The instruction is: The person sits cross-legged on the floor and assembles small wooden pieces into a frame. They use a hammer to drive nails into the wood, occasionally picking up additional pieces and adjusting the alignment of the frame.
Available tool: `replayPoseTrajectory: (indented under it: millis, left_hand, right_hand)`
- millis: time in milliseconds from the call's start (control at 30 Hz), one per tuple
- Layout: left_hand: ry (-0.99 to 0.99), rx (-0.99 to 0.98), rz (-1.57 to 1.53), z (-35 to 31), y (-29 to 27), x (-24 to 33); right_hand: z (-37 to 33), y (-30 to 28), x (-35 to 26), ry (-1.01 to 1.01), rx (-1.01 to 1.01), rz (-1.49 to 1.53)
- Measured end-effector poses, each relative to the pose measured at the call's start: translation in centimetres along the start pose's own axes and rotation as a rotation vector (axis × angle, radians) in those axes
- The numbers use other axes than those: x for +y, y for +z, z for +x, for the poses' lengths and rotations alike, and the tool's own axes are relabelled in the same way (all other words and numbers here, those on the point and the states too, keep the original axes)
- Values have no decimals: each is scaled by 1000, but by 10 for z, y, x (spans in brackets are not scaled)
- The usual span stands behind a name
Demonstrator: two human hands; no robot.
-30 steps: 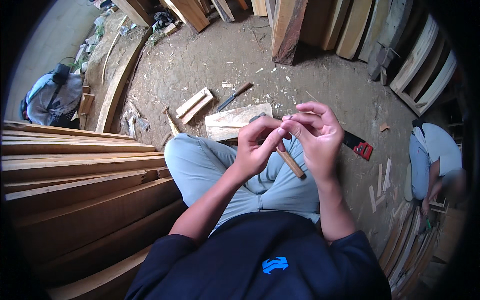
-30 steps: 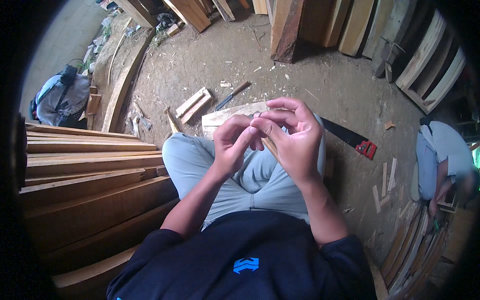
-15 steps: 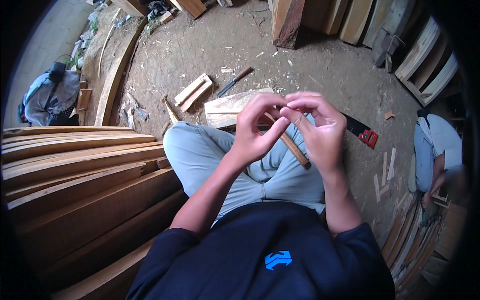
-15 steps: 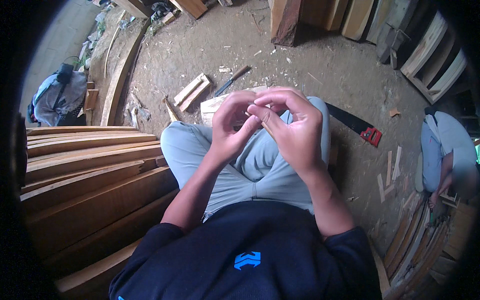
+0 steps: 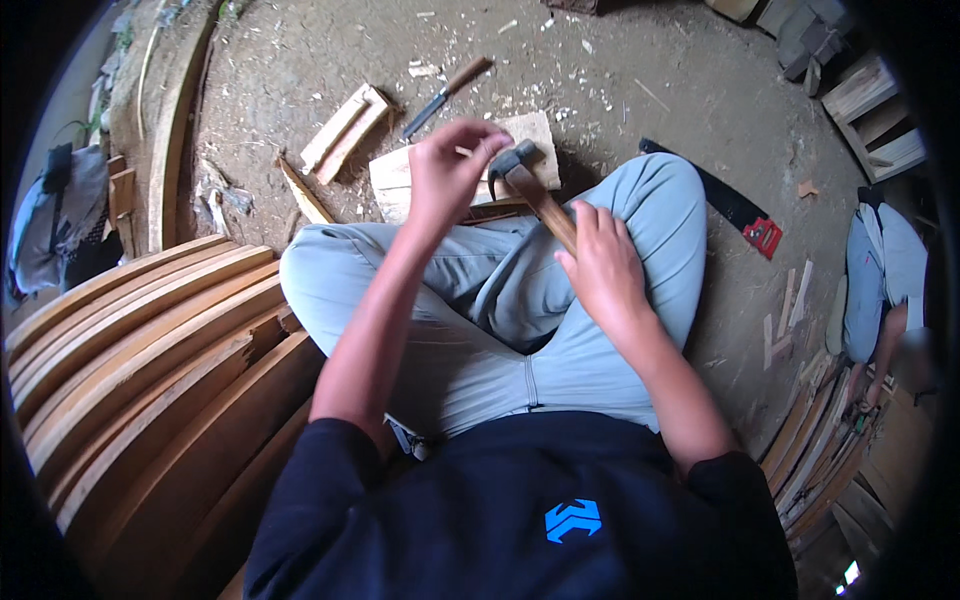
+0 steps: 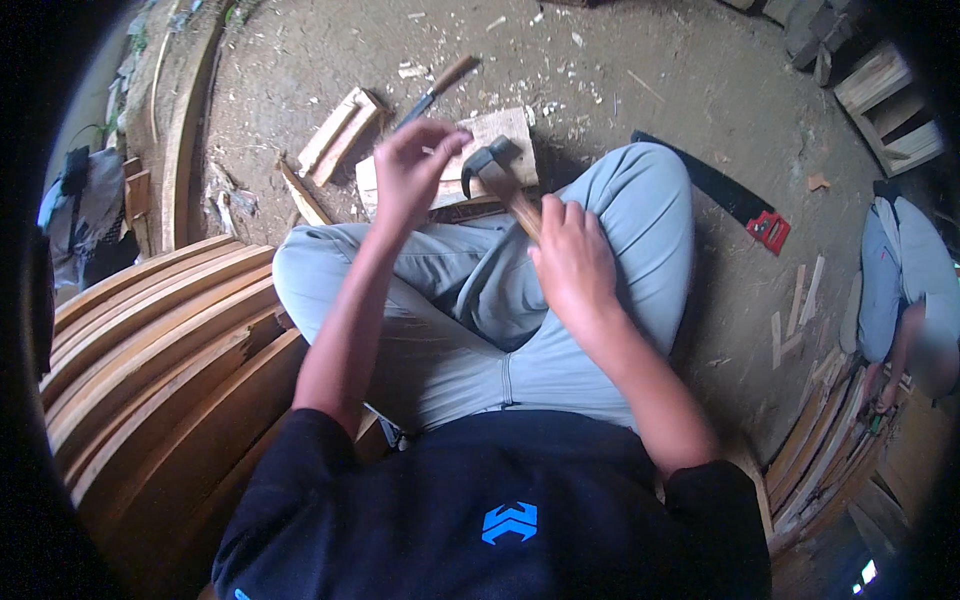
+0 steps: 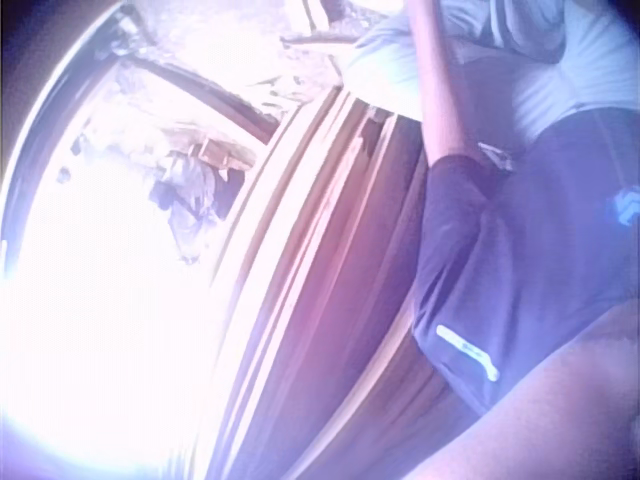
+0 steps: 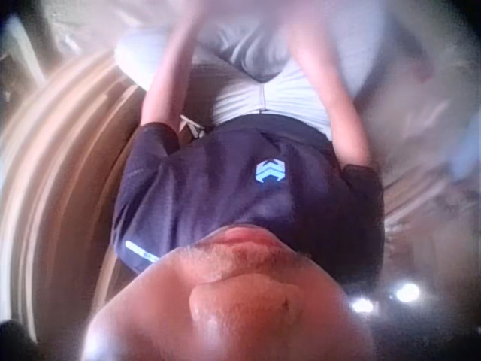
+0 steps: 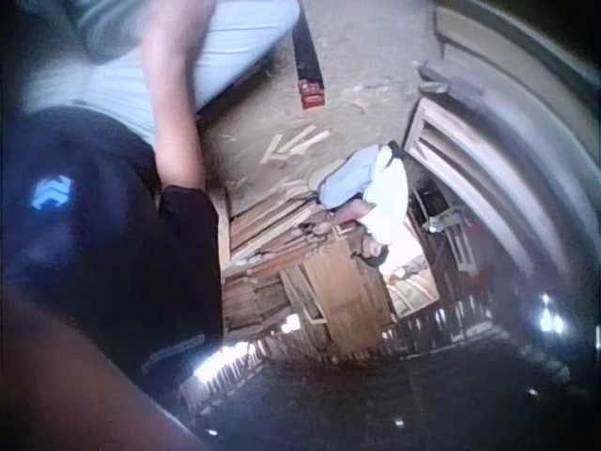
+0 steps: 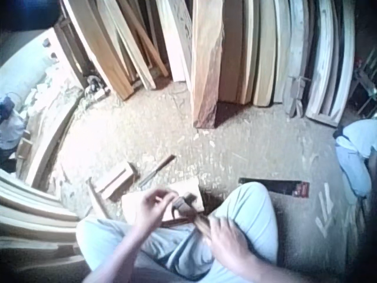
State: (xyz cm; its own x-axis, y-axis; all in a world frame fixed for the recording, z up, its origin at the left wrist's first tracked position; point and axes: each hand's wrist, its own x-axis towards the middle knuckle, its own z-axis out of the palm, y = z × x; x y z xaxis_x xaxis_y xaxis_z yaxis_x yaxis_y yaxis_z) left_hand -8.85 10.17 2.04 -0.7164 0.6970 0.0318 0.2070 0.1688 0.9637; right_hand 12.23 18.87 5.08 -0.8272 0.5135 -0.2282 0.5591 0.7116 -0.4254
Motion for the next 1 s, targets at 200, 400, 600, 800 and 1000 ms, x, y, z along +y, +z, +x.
replayPoseTrajectory:
  millis: [200,400,600,800,1000]
  left_hand:
    - [-40,-79,-140,57,12,-64]
    - [156,-49,208,58,42,-80]
    - [208,10,321,62,49,-89]
    - [265,-4,362,60,47,-85]
    - [276,-17,421,59,48,-80]
  right_hand:
    - [8,-15,-13,276,-166,301]
    - [2,-45,6,659,-156,923]
    - [19,-41,4,749,-18,1164]
    - [16,-37,3,762,-81,1219]
    - [14,-32,4,724,-126,1190]
